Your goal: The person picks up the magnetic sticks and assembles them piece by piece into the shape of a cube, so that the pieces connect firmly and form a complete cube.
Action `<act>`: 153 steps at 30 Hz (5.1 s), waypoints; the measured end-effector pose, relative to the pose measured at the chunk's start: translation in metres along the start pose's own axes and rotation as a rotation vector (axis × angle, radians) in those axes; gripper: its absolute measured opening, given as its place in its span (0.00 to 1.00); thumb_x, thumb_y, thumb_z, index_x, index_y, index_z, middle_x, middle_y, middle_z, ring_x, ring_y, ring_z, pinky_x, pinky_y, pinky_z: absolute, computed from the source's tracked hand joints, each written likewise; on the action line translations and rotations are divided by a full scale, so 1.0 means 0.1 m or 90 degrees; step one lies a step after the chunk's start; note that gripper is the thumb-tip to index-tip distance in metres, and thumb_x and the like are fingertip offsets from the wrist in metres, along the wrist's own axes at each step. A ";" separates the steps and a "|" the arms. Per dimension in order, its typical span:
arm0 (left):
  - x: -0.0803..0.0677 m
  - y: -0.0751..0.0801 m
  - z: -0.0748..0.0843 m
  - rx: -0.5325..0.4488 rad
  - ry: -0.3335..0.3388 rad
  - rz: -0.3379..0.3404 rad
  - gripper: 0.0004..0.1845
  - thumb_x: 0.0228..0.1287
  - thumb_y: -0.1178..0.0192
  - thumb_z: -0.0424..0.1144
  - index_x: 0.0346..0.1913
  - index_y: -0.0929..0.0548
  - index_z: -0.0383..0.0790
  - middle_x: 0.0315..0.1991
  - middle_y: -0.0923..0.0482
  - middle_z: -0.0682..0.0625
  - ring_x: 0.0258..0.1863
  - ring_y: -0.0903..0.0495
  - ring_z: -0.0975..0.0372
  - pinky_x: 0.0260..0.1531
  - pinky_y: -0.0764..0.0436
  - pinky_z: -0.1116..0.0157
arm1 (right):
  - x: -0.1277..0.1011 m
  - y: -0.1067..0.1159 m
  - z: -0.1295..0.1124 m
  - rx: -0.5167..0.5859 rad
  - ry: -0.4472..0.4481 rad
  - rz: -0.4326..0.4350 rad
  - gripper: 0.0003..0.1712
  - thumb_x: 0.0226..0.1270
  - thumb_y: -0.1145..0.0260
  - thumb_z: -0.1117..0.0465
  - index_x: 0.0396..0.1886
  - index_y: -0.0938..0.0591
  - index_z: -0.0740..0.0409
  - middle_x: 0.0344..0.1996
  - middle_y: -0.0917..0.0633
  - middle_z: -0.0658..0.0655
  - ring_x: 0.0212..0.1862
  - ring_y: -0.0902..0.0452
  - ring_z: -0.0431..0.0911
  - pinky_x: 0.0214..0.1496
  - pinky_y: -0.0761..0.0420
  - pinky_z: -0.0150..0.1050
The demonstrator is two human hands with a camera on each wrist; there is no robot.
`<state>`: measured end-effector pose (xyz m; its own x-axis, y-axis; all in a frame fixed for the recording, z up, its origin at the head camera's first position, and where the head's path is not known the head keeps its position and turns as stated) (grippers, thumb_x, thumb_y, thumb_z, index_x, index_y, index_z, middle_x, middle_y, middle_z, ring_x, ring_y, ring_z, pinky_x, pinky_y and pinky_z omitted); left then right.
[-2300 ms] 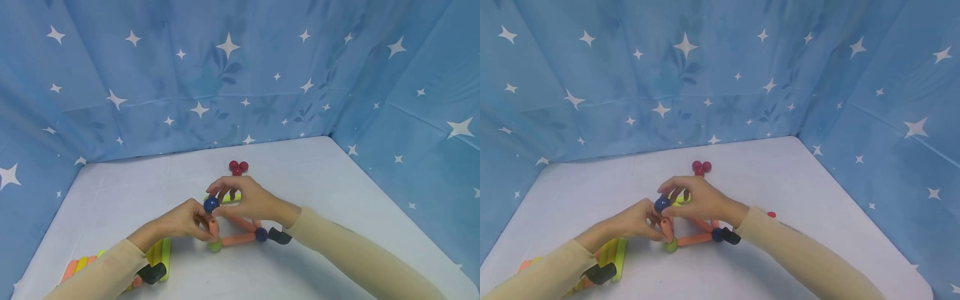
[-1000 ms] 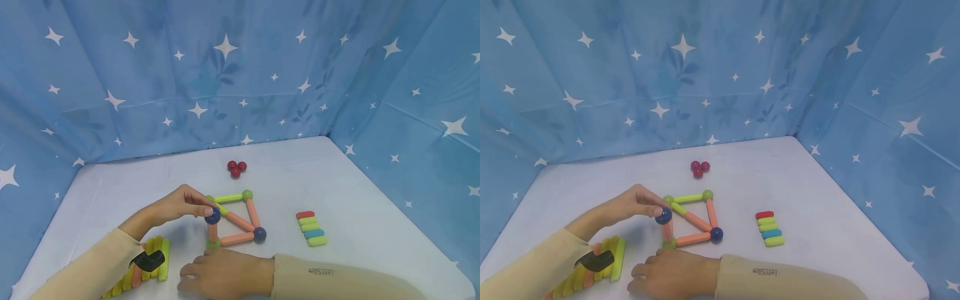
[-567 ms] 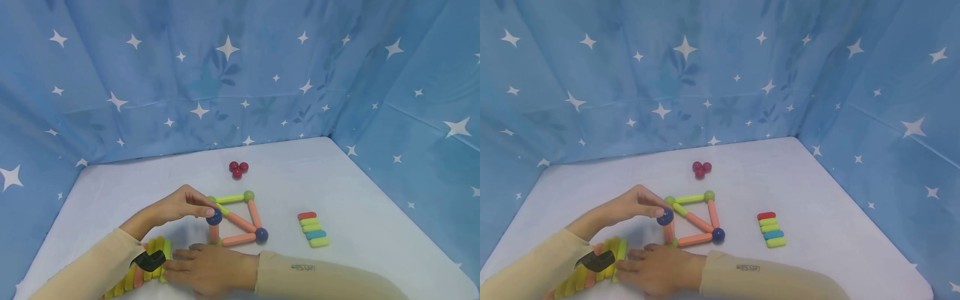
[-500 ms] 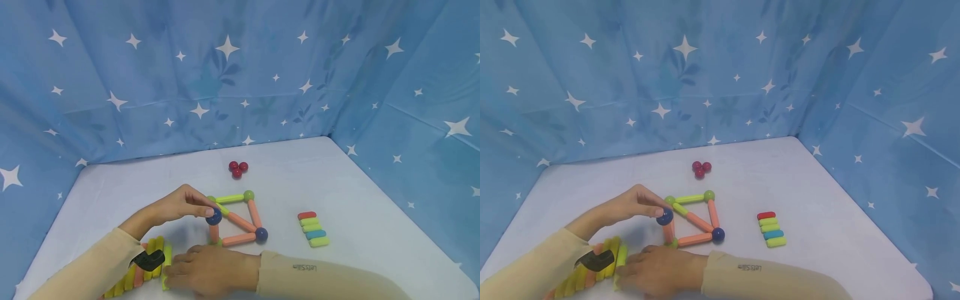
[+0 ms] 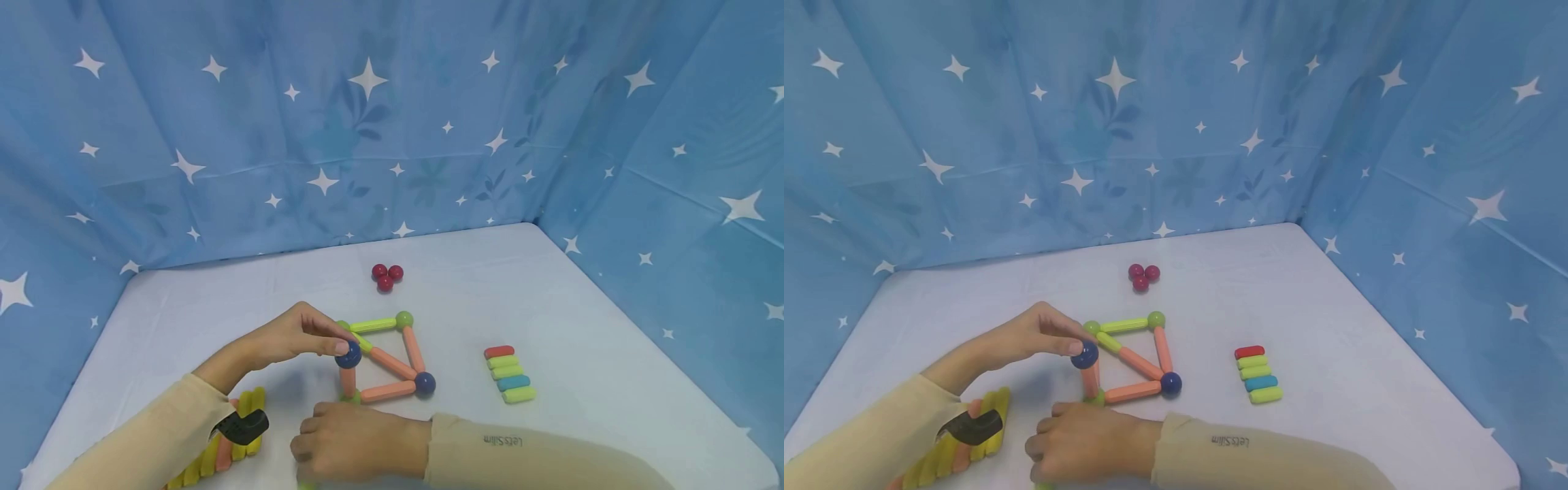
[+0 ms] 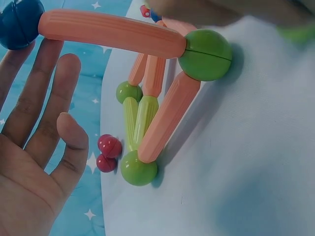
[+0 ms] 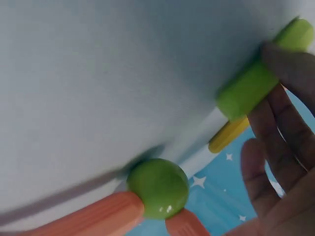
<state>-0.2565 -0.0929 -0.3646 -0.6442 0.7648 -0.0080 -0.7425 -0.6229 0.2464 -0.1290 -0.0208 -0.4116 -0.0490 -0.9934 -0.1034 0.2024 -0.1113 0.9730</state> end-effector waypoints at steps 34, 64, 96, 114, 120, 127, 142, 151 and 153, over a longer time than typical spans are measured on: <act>-0.01 -0.07 0.06 -0.047 -0.011 -0.005 0.18 0.67 0.33 0.34 0.55 0.16 0.26 0.47 0.13 0.40 0.50 0.14 0.52 0.52 0.19 0.58 | -1.35 0.57 1.19 0.375 -0.363 0.163 0.08 0.65 0.32 0.53 0.41 0.10 0.44 0.28 0.21 0.35 0.32 0.26 0.32 0.38 0.21 0.34; 0.02 -0.49 0.52 0.669 -0.214 0.197 0.07 0.62 0.28 0.45 0.32 0.13 0.47 0.22 0.30 0.63 0.16 0.39 0.73 0.20 0.35 0.71 | -1.54 0.13 1.95 0.511 -0.514 0.245 0.14 0.76 0.38 0.58 0.56 0.14 0.53 0.46 0.13 0.46 0.47 0.19 0.41 0.50 0.19 0.43; -0.02 -0.44 0.46 0.631 -0.159 0.217 0.13 0.63 0.29 0.48 0.45 0.09 0.44 0.35 0.33 0.58 0.23 0.34 0.70 0.20 0.32 0.71 | -1.73 -0.54 2.18 0.239 -0.717 0.040 0.22 0.65 0.28 0.55 0.57 0.15 0.57 0.42 0.15 0.53 0.44 0.20 0.48 0.52 0.19 0.47; 0.00 -0.45 0.47 0.634 -0.155 0.214 0.13 0.63 0.28 0.48 0.44 0.09 0.44 0.36 0.34 0.57 0.24 0.35 0.69 0.21 0.32 0.71 | -2.03 -0.23 1.60 0.700 -0.535 0.051 0.18 0.57 0.20 0.59 0.48 0.11 0.48 0.40 0.13 0.44 0.44 0.16 0.44 0.47 0.17 0.45; 0.00 -0.45 0.48 0.634 -0.152 0.213 0.13 0.62 0.27 0.47 0.44 0.09 0.43 0.35 0.33 0.57 0.23 0.35 0.69 0.20 0.32 0.71 | -2.04 0.01 1.58 0.847 -0.450 0.201 0.21 0.58 0.22 0.65 0.53 0.14 0.58 0.46 0.13 0.56 0.47 0.15 0.54 0.45 0.15 0.48; 0.01 -0.46 0.49 0.629 -0.158 0.205 0.13 0.63 0.28 0.48 0.44 0.09 0.43 0.36 0.33 0.57 0.24 0.34 0.69 0.22 0.31 0.71 | -2.03 0.08 1.55 0.928 -0.472 0.247 0.24 0.59 0.23 0.67 0.56 0.16 0.63 0.49 0.15 0.61 0.48 0.16 0.58 0.48 0.16 0.49; 0.01 -0.49 0.45 0.612 -0.167 0.191 0.10 0.66 0.30 0.46 0.42 0.10 0.43 0.38 0.33 0.57 0.25 0.33 0.69 0.24 0.30 0.72 | -1.89 -0.29 1.25 0.558 -0.566 -0.047 0.19 0.50 0.18 0.43 0.29 0.20 0.43 0.23 0.21 0.44 0.30 0.25 0.41 0.34 0.25 0.39; 0.01 -0.49 0.42 0.603 -0.176 0.197 0.07 0.67 0.31 0.44 0.36 0.16 0.45 0.38 0.34 0.57 0.24 0.34 0.69 0.26 0.29 0.71 | -1.68 -0.36 1.06 0.406 -0.511 -0.008 0.19 0.58 0.24 0.41 0.22 0.24 0.40 0.15 0.28 0.40 0.22 0.32 0.37 0.27 0.31 0.33; 0.01 -0.48 0.41 0.598 -0.169 0.198 0.07 0.68 0.32 0.45 0.35 0.16 0.46 0.39 0.34 0.57 0.24 0.34 0.70 0.26 0.28 0.71 | -1.66 -0.36 1.08 0.391 -0.514 0.004 0.20 0.58 0.24 0.40 0.21 0.25 0.40 0.14 0.28 0.40 0.21 0.32 0.37 0.26 0.31 0.33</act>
<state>-0.2142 -0.0557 -0.3367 -0.6373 0.6748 0.3721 -0.0325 -0.5060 0.8619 -0.2334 0.1512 -0.4068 -0.7418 -0.6538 -0.1491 -0.3221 0.1523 0.9344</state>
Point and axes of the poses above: each hand's wrist, its own x-axis towards the middle knuckle, its own y-axis out of the back of the hand, z = x × y, the point moved 6 cm from there along x, towards the middle knuckle
